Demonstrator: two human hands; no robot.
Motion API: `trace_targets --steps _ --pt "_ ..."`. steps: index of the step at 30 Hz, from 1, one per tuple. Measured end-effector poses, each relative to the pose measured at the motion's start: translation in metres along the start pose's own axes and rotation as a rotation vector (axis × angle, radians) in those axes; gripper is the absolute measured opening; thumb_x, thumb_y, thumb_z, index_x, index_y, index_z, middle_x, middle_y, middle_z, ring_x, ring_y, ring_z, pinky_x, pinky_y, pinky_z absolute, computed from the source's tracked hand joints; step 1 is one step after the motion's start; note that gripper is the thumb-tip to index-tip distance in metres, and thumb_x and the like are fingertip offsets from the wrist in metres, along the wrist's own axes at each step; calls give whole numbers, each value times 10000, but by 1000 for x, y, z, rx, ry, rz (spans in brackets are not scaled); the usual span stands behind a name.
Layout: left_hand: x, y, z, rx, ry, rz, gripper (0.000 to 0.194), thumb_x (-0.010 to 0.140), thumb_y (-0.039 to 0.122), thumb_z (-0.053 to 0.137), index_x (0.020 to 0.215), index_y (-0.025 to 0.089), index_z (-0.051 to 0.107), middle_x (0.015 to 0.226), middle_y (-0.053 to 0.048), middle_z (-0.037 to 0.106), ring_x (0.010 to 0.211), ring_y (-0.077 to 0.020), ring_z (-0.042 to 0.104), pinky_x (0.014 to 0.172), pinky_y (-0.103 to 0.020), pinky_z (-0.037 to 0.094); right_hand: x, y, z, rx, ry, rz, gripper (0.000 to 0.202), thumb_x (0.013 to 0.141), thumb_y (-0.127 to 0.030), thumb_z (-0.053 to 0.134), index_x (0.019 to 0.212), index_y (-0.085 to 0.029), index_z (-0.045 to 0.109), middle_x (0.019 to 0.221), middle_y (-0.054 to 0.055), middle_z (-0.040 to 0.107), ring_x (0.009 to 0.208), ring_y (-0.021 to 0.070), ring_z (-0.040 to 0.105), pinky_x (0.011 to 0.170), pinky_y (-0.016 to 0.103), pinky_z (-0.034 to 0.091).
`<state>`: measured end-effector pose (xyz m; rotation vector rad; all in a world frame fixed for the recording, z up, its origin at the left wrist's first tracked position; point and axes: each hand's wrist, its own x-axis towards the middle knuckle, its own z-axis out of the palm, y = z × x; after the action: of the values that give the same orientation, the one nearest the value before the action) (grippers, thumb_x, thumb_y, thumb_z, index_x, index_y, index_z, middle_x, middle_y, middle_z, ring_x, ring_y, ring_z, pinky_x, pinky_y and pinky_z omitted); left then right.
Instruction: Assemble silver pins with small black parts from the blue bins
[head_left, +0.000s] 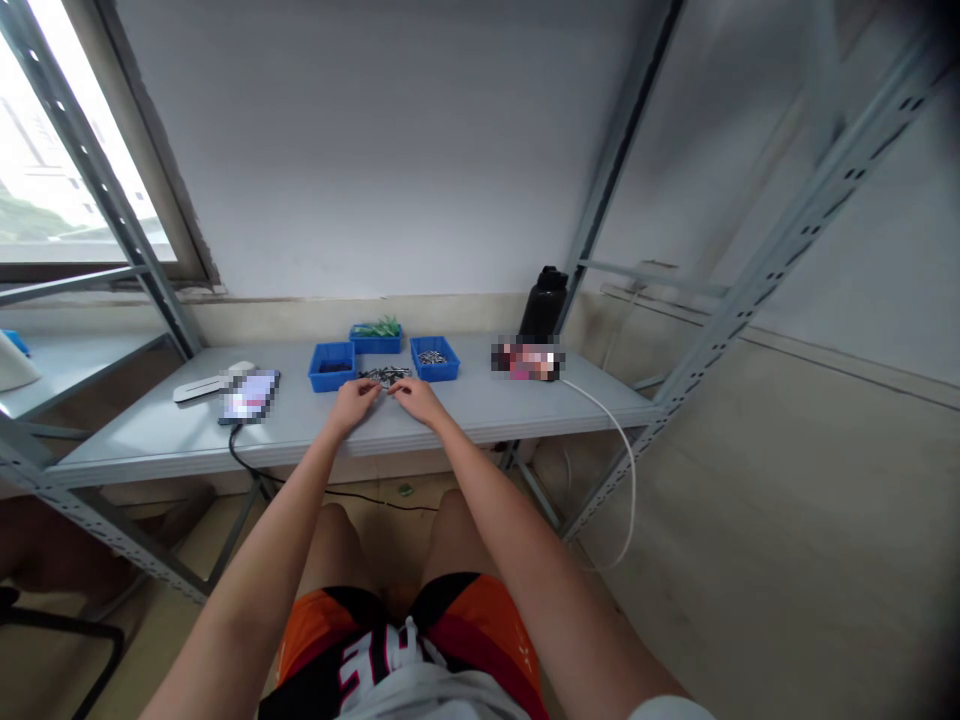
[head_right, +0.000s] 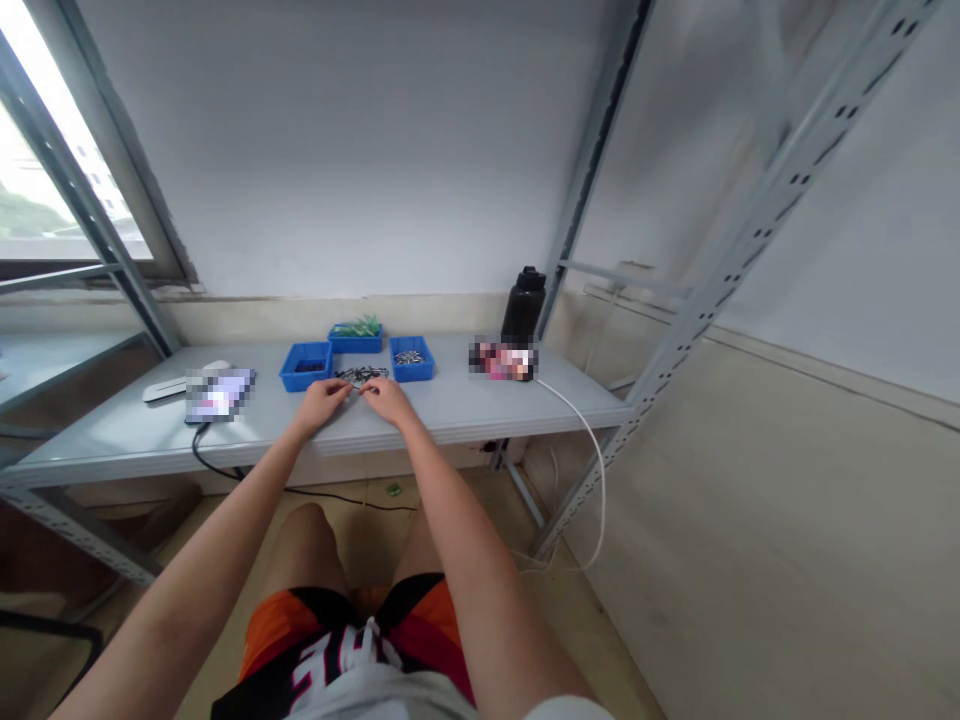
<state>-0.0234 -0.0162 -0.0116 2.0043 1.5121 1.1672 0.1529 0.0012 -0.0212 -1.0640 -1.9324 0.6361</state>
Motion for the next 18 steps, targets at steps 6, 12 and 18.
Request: trace_targets --steps 6,12,18 --pt "0 0 0 8 -3 5 366 793 404 541 906 127 752 830 -96 747 766 -232 654 741 -314 484 0 -1 -1 -2 -1 -8 209 823 -94 556 845 -180 745 937 51 701 868 158 615 870 307 446" --pt "0 1 0 1 3 3 360 786 411 552 899 133 751 840 -102 749 765 -238 653 756 -325 481 0 1 -1 -6 14 -27 203 826 -115 553 835 -182 744 934 59 709 855 161 619 866 313 454" --pt "-1 2 -1 -7 1 -4 369 782 418 549 899 131 750 825 -92 744 745 -226 647 737 -311 475 1 4 1 -17 37 -26 200 824 -135 551 822 -195 742 939 56 717 869 172 631 873 312 460"
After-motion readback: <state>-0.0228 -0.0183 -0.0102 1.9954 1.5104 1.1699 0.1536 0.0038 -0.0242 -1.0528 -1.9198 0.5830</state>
